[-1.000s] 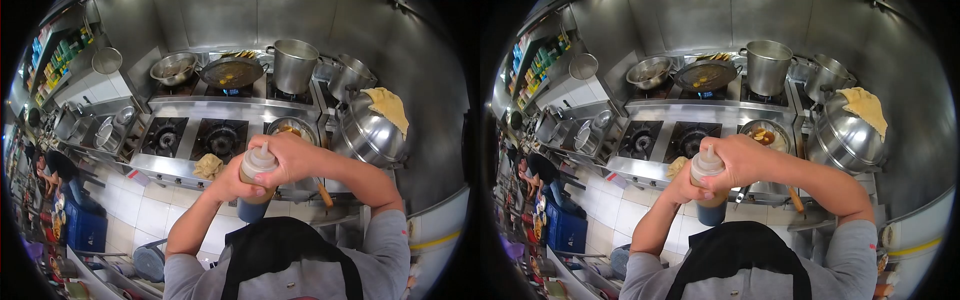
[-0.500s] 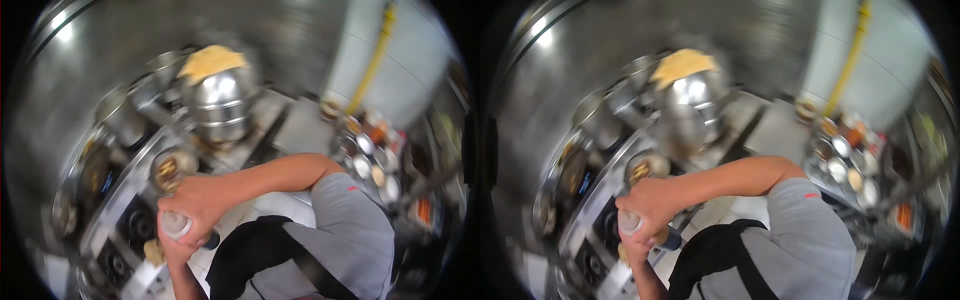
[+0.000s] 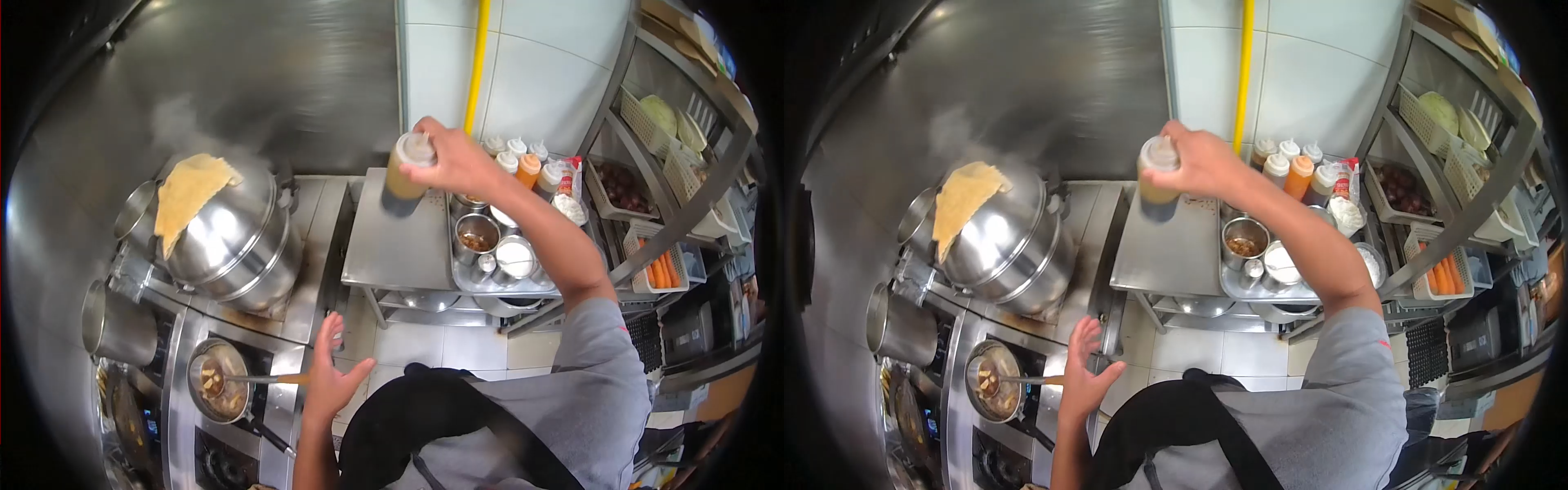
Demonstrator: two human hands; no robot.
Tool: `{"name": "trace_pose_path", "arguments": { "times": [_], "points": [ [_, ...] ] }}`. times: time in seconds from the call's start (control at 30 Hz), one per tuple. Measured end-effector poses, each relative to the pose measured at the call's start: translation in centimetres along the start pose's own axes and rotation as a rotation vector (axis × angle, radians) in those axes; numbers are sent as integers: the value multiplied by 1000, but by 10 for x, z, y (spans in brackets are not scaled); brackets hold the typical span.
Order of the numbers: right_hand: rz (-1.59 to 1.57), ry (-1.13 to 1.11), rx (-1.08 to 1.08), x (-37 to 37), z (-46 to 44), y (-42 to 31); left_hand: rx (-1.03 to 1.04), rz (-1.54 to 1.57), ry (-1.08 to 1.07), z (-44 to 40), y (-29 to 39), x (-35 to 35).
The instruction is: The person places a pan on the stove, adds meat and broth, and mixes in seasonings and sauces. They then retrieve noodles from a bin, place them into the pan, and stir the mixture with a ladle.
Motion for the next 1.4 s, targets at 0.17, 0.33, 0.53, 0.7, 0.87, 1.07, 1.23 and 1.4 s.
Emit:
{"name": "trace_pose_path", "arguments": {
  "times": [0.17,0.33,0.53,0.7,0.87,1.07,1.23,1.4],
  "points": [
    [321,9,17,8,-60,145,-54,-8,-41,-46,-13,59],
    [412,-48,100,36,-79,258,-116,-38,-57,-66,-26,85],
    [586,-145,106,56,-76,323,-217,-52,1,-83,-29,90],
    [629,-292,177,69,-69,363,-205,-80,-22,-94,-30,98],
    [468,-283,277,26,-81,390,-200,-94,-44,-96,-35,99],
    [552,-732,429,32,-74,415,-292,-66,-36,-88,-46,95],
    [416,-708,337,38,-76,432,-340,-59,-9,-82,-53,96],
    [362,-685,378,38,-76,434,-353,-47,-25,-81,-55,104]
  ]
}}
Point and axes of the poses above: each hand's wrist, its own z-axis away from the middle knuckle, its own x-axis out of the palm, y = z × x, the point moved 5 cm from there along -z, towards the middle knuckle, and after that the axes turned 15 degrees about y, right-handed, at the moved point
